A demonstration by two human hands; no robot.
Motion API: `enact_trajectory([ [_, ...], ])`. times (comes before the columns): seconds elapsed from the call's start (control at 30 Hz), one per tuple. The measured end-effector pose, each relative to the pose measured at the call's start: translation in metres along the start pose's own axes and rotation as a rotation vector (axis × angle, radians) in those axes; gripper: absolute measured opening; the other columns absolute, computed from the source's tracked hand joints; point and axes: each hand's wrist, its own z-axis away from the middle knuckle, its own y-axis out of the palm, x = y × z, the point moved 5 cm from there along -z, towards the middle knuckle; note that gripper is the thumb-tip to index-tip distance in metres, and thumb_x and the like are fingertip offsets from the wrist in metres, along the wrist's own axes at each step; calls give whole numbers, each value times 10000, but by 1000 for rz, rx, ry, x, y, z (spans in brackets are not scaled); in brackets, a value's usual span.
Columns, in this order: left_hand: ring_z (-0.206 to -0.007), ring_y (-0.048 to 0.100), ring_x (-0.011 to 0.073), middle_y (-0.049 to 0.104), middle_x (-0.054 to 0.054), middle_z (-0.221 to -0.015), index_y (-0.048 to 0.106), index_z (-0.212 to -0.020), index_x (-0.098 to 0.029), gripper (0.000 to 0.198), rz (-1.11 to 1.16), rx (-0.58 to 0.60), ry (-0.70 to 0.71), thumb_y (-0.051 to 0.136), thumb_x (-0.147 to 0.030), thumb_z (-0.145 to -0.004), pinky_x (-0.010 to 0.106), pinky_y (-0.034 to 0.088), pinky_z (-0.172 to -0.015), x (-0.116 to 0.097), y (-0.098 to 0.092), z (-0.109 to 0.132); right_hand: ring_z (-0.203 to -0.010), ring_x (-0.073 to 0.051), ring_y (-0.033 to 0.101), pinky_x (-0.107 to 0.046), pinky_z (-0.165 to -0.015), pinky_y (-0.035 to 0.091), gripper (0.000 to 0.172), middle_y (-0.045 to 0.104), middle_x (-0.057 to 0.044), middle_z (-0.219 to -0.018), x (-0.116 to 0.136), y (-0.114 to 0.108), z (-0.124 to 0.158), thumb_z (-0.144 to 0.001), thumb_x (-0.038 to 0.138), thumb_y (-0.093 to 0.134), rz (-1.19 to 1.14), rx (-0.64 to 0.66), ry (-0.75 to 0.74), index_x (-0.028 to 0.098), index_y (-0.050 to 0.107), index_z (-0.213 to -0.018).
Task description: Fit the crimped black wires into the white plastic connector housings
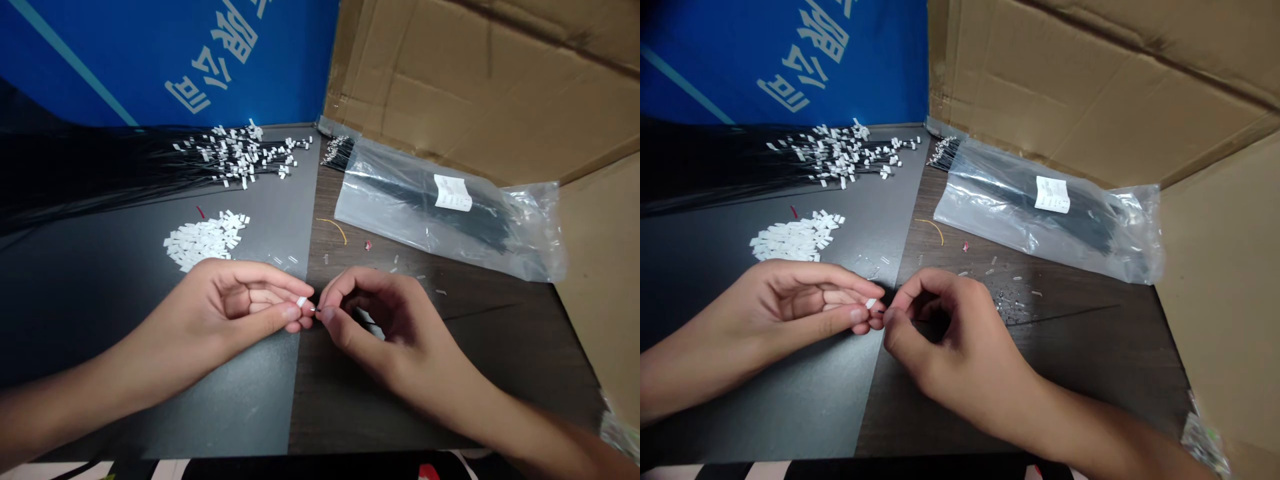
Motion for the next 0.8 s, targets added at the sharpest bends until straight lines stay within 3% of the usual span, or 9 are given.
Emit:
enact_trajectory([
  [0.37,-968,966,219,989,72,-1027,1028,-1056,-221,67,66,-18,68,1036,-245,-994,223,776,-927,-5,3,3,-786,-190,700,-312,-696,544,125,806,-53,-893,1,0,2,-1009,240,806,89,-7,-24,212,766,-894],
  [0.8,-975,968,229,998,83,-1101,1038,-1107,-251,135,52,-13,27,1054,-310,-986,242,783,-930,-1,0,2,-775,-183,716,-298,-677,559,132,830,-50,-902,1,2,3,-1007,200,796,109,-4,-47,223,753,-884],
])
